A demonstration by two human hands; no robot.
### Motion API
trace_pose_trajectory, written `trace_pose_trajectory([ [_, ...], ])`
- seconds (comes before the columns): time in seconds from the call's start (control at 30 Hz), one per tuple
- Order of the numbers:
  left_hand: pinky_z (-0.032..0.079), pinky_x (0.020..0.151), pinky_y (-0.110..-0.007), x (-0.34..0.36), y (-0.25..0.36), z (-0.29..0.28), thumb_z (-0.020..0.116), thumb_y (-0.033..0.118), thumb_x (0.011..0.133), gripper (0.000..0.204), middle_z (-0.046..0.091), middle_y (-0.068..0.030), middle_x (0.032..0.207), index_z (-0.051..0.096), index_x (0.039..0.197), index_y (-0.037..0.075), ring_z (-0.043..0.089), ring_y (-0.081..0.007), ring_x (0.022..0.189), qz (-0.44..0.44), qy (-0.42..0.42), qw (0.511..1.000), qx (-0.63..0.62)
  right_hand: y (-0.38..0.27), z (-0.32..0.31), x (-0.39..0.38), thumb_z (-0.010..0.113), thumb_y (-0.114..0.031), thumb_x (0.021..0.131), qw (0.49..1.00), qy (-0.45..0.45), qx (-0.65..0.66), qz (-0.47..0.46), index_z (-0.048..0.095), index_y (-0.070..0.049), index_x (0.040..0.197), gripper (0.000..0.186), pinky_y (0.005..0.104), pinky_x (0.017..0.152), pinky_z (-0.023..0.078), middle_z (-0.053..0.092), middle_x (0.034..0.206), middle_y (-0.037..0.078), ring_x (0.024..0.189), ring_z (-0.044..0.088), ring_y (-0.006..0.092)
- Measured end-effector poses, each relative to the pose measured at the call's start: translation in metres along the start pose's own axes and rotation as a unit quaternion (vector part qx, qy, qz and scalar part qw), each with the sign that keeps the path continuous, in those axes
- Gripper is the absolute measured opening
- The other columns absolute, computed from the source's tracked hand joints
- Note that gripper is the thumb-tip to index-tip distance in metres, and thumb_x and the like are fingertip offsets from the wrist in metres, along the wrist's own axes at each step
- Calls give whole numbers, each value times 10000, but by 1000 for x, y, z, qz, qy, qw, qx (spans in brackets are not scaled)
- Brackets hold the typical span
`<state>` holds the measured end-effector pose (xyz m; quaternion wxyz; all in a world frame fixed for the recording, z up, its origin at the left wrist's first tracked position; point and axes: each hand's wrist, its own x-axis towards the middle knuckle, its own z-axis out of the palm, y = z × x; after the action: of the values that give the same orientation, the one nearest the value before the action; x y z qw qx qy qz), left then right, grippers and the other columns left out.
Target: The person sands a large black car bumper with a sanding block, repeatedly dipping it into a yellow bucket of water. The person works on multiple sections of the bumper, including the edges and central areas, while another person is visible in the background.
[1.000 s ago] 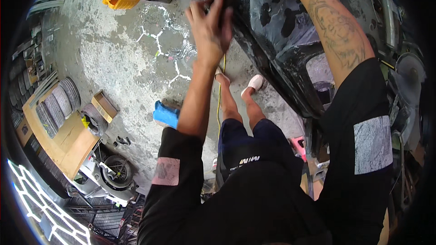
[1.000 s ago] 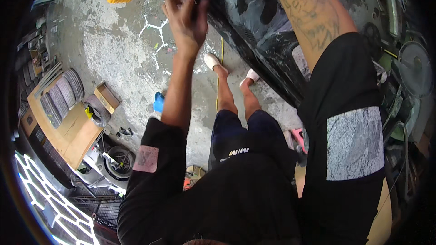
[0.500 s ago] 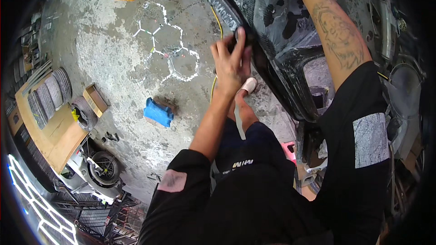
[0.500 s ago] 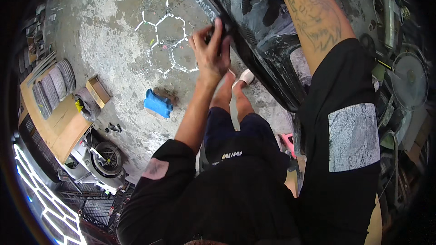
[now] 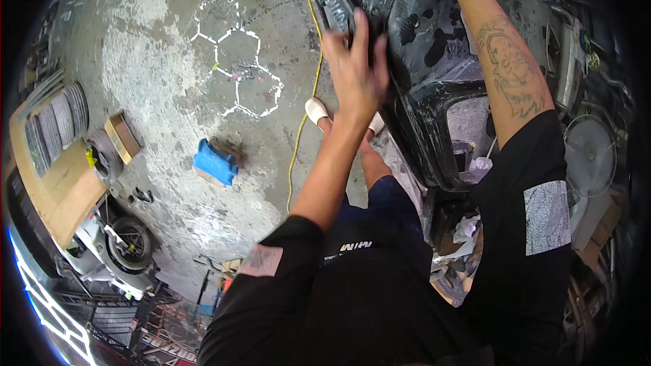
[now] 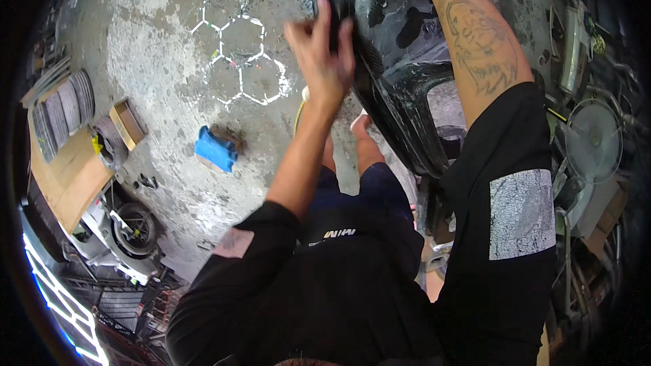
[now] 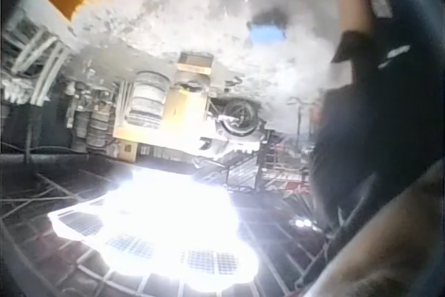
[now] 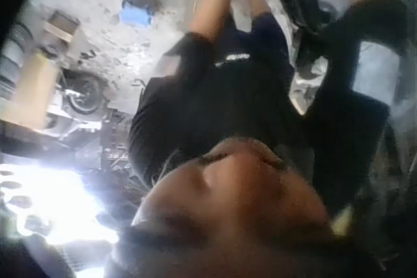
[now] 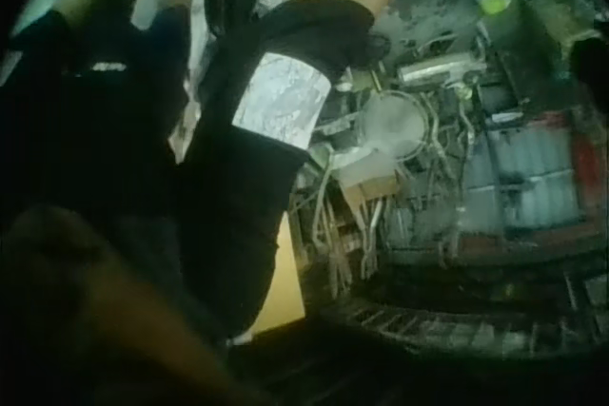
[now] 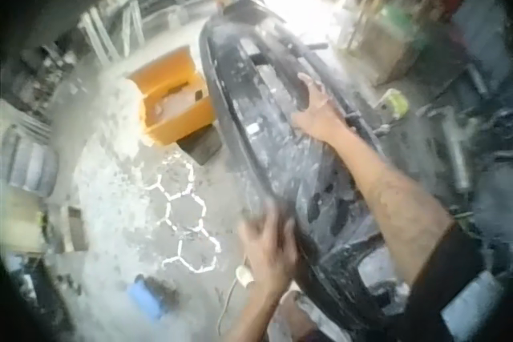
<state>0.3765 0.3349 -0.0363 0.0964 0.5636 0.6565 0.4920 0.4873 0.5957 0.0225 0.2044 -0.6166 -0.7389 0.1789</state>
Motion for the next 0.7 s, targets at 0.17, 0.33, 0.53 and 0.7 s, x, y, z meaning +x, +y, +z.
trace_pose_trajectory([
  [0.17,429,864,-447,-7,17,10,803,113,894,629,512,-217,1039,601,1489,92,498,-353,972,-19,38,998,54,16,10,3,764,-405,783,999,27,-20,-19,321,-182,1641,991,468,1236,357,414,1624,231,1504,398,413],
  [0.33,450,874,-506,2,16,17,750,105,931,612,498,-239,1032,544,1505,54,500,-398,948,-3,48,997,62,-10,0,-6,704,-567,876,998,5,-68,19,291,-218,1655,949,496,1240,348,365,1661,221,1507,387,442],
  [0.53,443,848,-491,-38,24,8,752,100,925,646,507,-252,1054,524,1527,51,512,-415,958,-14,60,995,82,-9,3,-5,683,-616,885,996,-16,-59,61,254,-278,1665,952,548,1231,352,294,1704,182,1510,368,471],
  [0.7,446,838,-490,39,3,22,760,132,915,516,516,-245,1021,606,1390,3,511,-408,941,20,87,992,93,3,12,9,743,-428,848,999,-19,-29,17,234,-254,1667,980,549,1237,345,303,1685,218,1501,376,477],
])
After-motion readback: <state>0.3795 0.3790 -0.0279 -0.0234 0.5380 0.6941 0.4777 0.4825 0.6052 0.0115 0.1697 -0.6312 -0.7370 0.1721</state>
